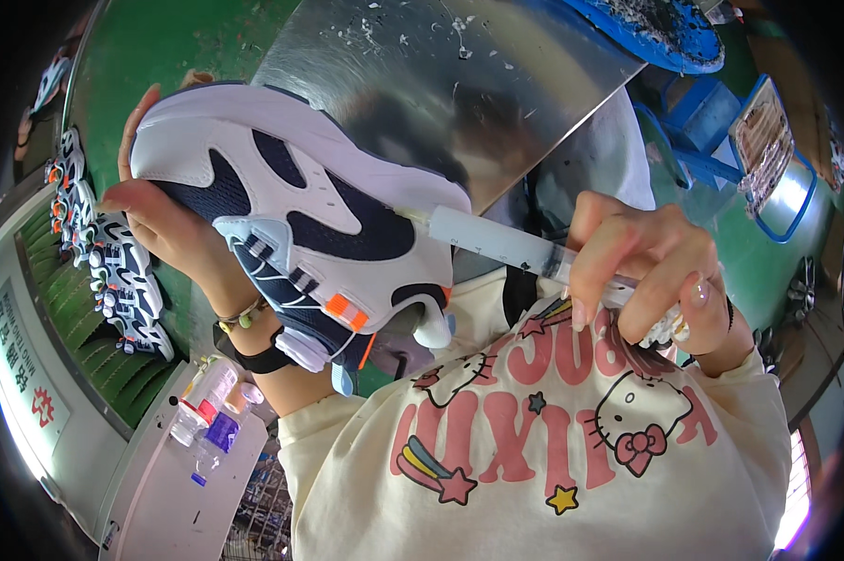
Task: Applying adhesive to shoe soles and upper components using a syringe dispenser.
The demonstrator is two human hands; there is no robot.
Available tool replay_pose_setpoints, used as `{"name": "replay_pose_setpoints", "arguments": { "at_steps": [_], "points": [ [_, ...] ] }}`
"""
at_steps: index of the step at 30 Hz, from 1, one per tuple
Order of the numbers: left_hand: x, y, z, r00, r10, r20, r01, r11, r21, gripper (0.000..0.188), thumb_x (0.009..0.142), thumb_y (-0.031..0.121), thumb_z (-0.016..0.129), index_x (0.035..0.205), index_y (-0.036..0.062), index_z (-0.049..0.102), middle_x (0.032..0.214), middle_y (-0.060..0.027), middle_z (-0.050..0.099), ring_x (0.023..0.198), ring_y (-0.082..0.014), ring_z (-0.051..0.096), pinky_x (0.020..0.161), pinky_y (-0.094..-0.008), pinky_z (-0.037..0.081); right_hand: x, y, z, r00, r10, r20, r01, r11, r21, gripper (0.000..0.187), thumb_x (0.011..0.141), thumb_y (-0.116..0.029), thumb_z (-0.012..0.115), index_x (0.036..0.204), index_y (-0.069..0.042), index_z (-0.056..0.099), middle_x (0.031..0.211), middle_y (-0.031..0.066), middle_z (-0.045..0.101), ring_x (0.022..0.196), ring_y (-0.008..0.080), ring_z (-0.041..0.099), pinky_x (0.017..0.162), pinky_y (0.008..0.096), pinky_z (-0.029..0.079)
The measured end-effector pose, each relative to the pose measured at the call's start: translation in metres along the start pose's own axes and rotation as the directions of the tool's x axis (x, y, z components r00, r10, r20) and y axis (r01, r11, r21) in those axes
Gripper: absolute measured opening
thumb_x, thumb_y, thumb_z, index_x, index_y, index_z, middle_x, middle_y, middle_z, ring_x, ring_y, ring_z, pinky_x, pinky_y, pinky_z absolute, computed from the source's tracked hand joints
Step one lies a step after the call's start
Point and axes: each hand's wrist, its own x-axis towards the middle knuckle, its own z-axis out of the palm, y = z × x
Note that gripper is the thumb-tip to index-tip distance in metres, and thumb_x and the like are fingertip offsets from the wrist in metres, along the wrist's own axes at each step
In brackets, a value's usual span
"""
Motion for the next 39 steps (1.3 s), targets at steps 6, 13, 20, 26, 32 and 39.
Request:
{"name": "replay_pose_setpoints", "arguments": {
  "at_steps": [6, 13, 20, 26, 32, 39],
  "points": [
    [-0.002, -0.002, 0.007, 0.995, -0.084, -0.061, 0.081, 0.996, -0.047, 0.079, 0.091, 0.058, 0.017, 0.115, -0.0087, 0.052, 0.104, -0.0194, 0.061, 0.093, -0.0219, 0.062, 0.084, -0.0324, 0.051, -0.008, 0.002, 0.000, 1.000, 0.013, -0.024, -0.013, 1.000, -0.003, 0.061, 0.093, -0.036, 0.026, 0.047, -0.007, 0.053, 0.074, 0.0098, 0.061, 0.062, 0.0197, 0.042, 0.060, 0.0316, 0.030],
    [-0.003, -0.018, -0.014, 0.979, -0.196, -0.064, 0.193, 0.980, -0.044, 0.077, 0.091, 0.058, 0.020, 0.115, -0.0075, 0.053, 0.105, -0.0165, 0.061, 0.094, -0.0200, 0.061, 0.085, -0.0297, 0.049, -0.013, 0.003, -0.010, 0.999, -0.026, 0.024, 0.025, 0.998, 0.054, 0.055, 0.091, -0.029, 0.029, 0.052, -0.002, 0.055, 0.081, 0.0193, 0.061, 0.067, 0.0227, 0.049, 0.064, 0.0323, 0.038],
    [-0.024, -0.003, -0.004, 0.785, -0.601, -0.149, 0.595, 0.799, -0.088, 0.057, 0.093, 0.049, 0.039, 0.104, -0.0026, 0.060, 0.084, -0.0068, 0.065, 0.069, -0.0128, 0.062, 0.063, -0.0235, 0.052, -0.014, 0.013, -0.012, 0.996, -0.034, -0.080, 0.034, 0.999, 0.009, 0.054, 0.092, -0.020, 0.025, 0.049, 0.000, 0.051, 0.079, 0.0188, 0.060, 0.066, 0.0221, 0.050, 0.063, 0.0308, 0.041],
    [-0.060, -0.018, -0.042, 0.735, -0.677, -0.036, 0.653, 0.721, -0.232, 0.047, 0.095, 0.038, 0.041, 0.114, -0.0041, 0.052, 0.104, -0.0112, 0.059, 0.094, -0.0189, 0.057, 0.086, -0.0323, 0.045, 0.002, 0.026, 0.001, 0.989, -0.090, -0.119, 0.102, 0.990, 0.098, 0.050, 0.095, -0.017, 0.028, 0.054, 0.002, 0.050, 0.070, 0.0153, 0.057, 0.076, 0.0233, 0.056, 0.064, 0.0320, 0.042],
    [-0.122, -0.003, -0.071, 0.663, -0.737, -0.128, 0.651, 0.653, -0.387, 0.046, 0.097, 0.034, 0.039, 0.111, -0.0081, 0.051, 0.106, -0.0135, 0.059, 0.096, -0.0201, 0.059, 0.085, -0.0323, 0.048, 0.006, 0.027, 0.002, 1.000, 0.020, 0.003, -0.020, 0.998, 0.063, 0.062, 0.096, -0.030, 0.021, 0.051, 0.002, 0.050, 0.092, 0.0210, 0.055, 0.076, 0.0236, 0.050, 0.072, 0.0333, 0.042],
    [-0.205, 0.048, -0.074, 0.488, -0.849, -0.203, 0.754, 0.528, -0.392, 0.039, 0.096, 0.027, 0.043, 0.118, -0.0046, 0.047, 0.114, -0.0119, 0.056, 0.100, -0.0189, 0.059, 0.083, -0.0314, 0.051, 0.007, 0.032, 0.011, 1.000, 0.016, 0.022, -0.018, 0.996, 0.086, 0.063, 0.097, -0.031, 0.021, 0.051, 0.003, 0.049, 0.093, 0.0213, 0.054, 0.077, 0.0223, 0.050, 0.075, 0.0325, 0.042]
  ]
}}
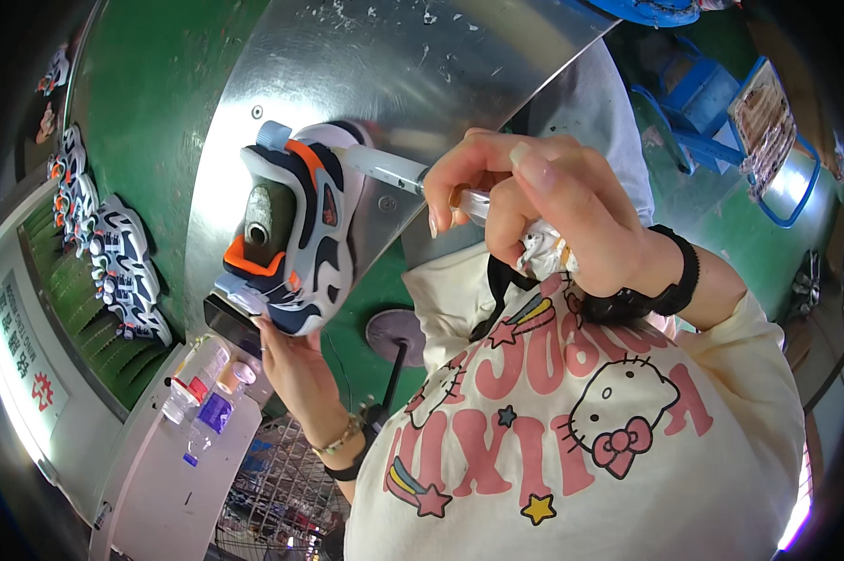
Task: Applying adhesive to shoe soles and upper components using a syringe dispenser.
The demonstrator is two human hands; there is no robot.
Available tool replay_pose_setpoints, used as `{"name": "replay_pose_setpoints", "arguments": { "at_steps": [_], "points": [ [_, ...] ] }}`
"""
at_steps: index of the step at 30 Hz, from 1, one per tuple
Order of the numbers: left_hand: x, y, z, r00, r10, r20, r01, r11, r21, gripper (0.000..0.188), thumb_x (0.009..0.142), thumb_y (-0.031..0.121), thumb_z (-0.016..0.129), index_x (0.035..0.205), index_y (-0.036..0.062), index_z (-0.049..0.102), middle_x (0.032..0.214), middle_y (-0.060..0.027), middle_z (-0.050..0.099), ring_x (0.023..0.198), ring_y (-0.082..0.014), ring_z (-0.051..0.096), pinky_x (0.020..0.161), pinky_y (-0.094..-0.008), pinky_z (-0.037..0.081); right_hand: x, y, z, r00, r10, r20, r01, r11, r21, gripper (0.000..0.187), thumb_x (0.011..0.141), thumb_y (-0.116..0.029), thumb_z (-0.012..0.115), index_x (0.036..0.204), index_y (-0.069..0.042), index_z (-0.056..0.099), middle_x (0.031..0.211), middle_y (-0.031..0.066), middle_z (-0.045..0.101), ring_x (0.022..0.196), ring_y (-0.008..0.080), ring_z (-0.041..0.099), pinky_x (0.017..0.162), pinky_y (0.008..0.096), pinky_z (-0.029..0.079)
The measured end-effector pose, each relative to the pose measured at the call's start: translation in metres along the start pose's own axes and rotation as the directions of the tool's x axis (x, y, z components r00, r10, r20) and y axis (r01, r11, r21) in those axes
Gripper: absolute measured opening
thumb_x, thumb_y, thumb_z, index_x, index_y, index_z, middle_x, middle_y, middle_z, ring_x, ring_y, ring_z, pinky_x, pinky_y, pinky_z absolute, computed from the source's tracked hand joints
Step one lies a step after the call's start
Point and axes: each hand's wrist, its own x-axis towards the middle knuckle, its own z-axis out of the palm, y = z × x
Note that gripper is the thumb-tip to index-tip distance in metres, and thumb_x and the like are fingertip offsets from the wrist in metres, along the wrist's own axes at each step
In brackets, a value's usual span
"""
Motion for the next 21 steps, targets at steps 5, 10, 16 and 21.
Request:
{"name": "replay_pose_setpoints", "arguments": {
  "at_steps": [5, 10, 16, 21],
  "points": [
    [-0.036, -0.002, -0.001, 0.989, -0.135, 0.055, 0.135, 0.991, 0.000, 0.044, 0.097, 0.031, 0.040, 0.122, -0.0048, 0.045, 0.116, -0.0120, 0.055, 0.098, -0.0207, 0.061, 0.080, -0.0290, 0.054, -0.001, 0.001, 0.003, 0.996, 0.085, 0.011, -0.085, 0.996, 0.029, 0.066, 0.098, -0.034, 0.018, 0.051, 0.002, 0.049, 0.094, 0.0213, 0.054, 0.079, 0.0224, 0.049, 0.078, 0.0319, 0.040],
    [-0.041, -0.006, -0.001, 0.946, -0.205, 0.251, 0.205, 0.978, 0.028, 0.048, 0.097, 0.034, 0.036, 0.123, -0.0056, 0.043, 0.112, -0.0129, 0.058, 0.093, -0.0226, 0.064, 0.076, -0.0327, 0.056, -0.004, -0.004, 0.007, 0.990, 0.133, -0.053, -0.129, 0.988, 0.082, 0.068, 0.098, -0.035, 0.016, 0.050, 0.002, 0.047, 0.096, 0.0221, 0.053, 0.080, 0.0223, 0.048, 0.080, 0.0319, 0.038],
    [-0.039, -0.019, 0.004, 0.871, -0.201, 0.449, 0.235, 0.972, -0.021, 0.044, 0.097, 0.027, 0.039, 0.126, -0.0066, 0.036, 0.118, -0.0142, 0.054, 0.101, -0.0219, 0.060, 0.084, -0.0354, 0.052, -0.005, -0.008, 0.011, 0.990, 0.105, -0.090, -0.096, 0.991, 0.095, 0.064, 0.099, -0.039, 0.024, 0.055, 0.001, 0.050, 0.061, 0.0078, 0.050, 0.088, 0.0193, 0.055, 0.059, 0.0259, 0.043],
    [-0.033, -0.030, 0.026, 0.824, -0.137, 0.550, 0.189, 0.981, -0.039, 0.060, 0.084, 0.033, 0.061, 0.128, -0.0011, 0.038, 0.124, -0.0129, 0.051, 0.115, -0.0262, 0.051, 0.096, -0.0409, 0.041, -0.005, -0.014, 0.008, 0.990, 0.092, -0.103, -0.083, 0.993, 0.081, 0.065, 0.098, -0.040, 0.023, 0.055, 0.001, 0.049, 0.060, 0.0076, 0.049, 0.090, 0.0201, 0.054, 0.060, 0.0267, 0.043]
  ]
}}
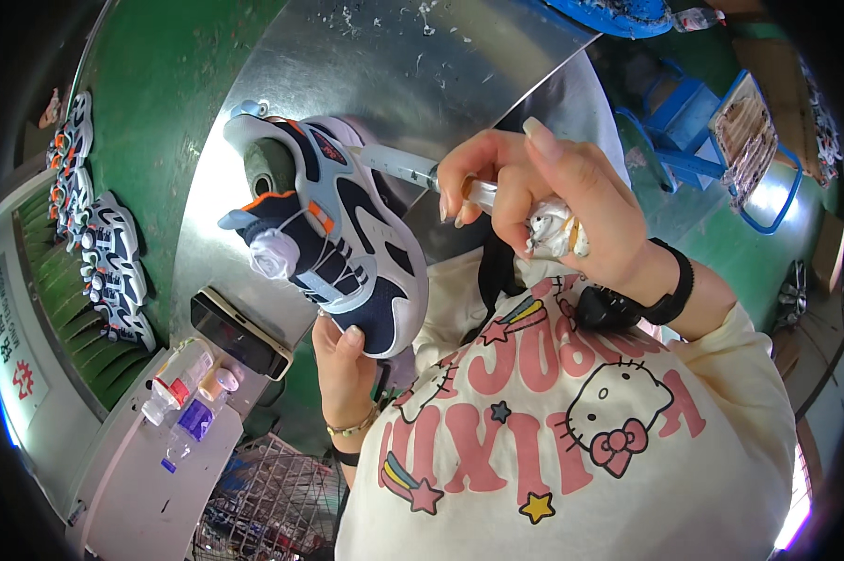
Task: Applying adhesive to shoe soles and upper components using a syringe dispenser.
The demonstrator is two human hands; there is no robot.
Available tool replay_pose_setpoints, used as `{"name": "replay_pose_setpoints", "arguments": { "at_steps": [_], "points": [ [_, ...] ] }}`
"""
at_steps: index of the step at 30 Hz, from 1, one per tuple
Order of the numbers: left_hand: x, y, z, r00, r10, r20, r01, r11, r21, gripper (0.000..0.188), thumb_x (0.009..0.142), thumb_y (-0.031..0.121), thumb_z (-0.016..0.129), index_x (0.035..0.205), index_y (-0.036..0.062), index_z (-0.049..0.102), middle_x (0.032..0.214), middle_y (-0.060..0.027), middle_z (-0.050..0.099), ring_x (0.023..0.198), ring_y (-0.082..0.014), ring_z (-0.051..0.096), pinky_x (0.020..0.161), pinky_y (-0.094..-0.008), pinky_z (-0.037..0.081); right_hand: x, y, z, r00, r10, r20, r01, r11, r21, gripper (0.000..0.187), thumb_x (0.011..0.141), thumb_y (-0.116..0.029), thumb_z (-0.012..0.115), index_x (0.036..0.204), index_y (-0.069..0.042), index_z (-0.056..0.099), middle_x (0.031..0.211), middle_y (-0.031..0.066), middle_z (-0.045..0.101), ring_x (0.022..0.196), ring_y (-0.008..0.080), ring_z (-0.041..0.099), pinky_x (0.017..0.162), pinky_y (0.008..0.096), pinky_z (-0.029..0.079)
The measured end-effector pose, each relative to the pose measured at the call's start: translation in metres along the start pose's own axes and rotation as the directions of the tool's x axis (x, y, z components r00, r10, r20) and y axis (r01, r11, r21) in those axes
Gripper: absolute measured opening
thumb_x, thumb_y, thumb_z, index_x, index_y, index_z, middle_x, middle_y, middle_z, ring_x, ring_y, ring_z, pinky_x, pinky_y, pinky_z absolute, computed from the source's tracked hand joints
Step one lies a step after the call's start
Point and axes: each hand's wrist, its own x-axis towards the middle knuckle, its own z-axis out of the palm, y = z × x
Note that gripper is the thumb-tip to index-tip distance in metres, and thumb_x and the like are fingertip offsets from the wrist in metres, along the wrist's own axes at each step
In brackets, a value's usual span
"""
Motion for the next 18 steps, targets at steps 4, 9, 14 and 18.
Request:
{"name": "replay_pose_setpoints", "arguments": {
  "at_steps": [4, 9, 14, 18],
  "points": [
    [0.010, 0.004, 0.023, 1.000, -0.014, 0.028, 0.016, 0.997, -0.073, 0.073, 0.071, 0.028, 0.073, 0.127, -0.0029, 0.037, 0.119, -0.0138, 0.053, 0.108, -0.0251, 0.055, 0.094, -0.0385, 0.043, -0.001, -0.009, 0.000, 0.999, -0.033, 0.010, 0.034, 0.997, -0.074, 0.067, 0.098, -0.040, 0.021, 0.054, 0.001, 0.049, 0.061, 0.0087, 0.050, 0.089, 0.0210, 0.053, 0.069, 0.0286, 0.041],
    [0.018, -0.002, 0.036, 0.998, 0.006, 0.066, 0.009, 0.974, -0.227, 0.078, 0.064, 0.024, 0.078, 0.124, -0.0055, 0.039, 0.112, -0.0140, 0.056, 0.098, -0.0229, 0.060, 0.086, -0.0343, 0.048, -0.010, -0.027, 0.002, 0.993, 0.108, 0.039, -0.108, 0.994, -0.005, 0.069, 0.097, -0.042, 0.019, 0.052, 0.002, 0.049, 0.069, 0.0134, 0.055, 0.083, 0.0189, 0.051, 0.073, 0.0290, 0.039],
    [0.025, -0.003, 0.045, 0.994, 0.023, 0.111, 0.006, 0.968, -0.252, 0.078, 0.063, 0.023, 0.079, 0.124, -0.0050, 0.039, 0.112, -0.0130, 0.056, 0.100, -0.0220, 0.059, 0.088, -0.0339, 0.047, -0.016, -0.037, -0.001, 0.989, 0.145, 0.020, -0.143, 0.987, -0.067, 0.068, 0.097, -0.039, 0.018, 0.053, 0.001, 0.049, 0.087, 0.0194, 0.056, 0.077, 0.0178, 0.050, 0.075, 0.0287, 0.040],
    [0.028, -0.010, 0.042, 0.990, 0.024, 0.138, 0.014, 0.963, -0.268, 0.075, 0.064, 0.020, 0.078, 0.124, -0.0037, 0.040, 0.113, -0.0123, 0.056, 0.103, -0.0219, 0.058, 0.091, -0.0343, 0.045, -0.020, -0.040, 0.000, 0.992, 0.116, 0.052, -0.111, 0.990, -0.089, 0.060, 0.098, -0.031, 0.016, 0.053, -0.005, 0.047, 0.090, 0.0209, 0.051, 0.081, 0.0251, 0.051, 0.081, 0.0319, 0.041]
  ]
}}
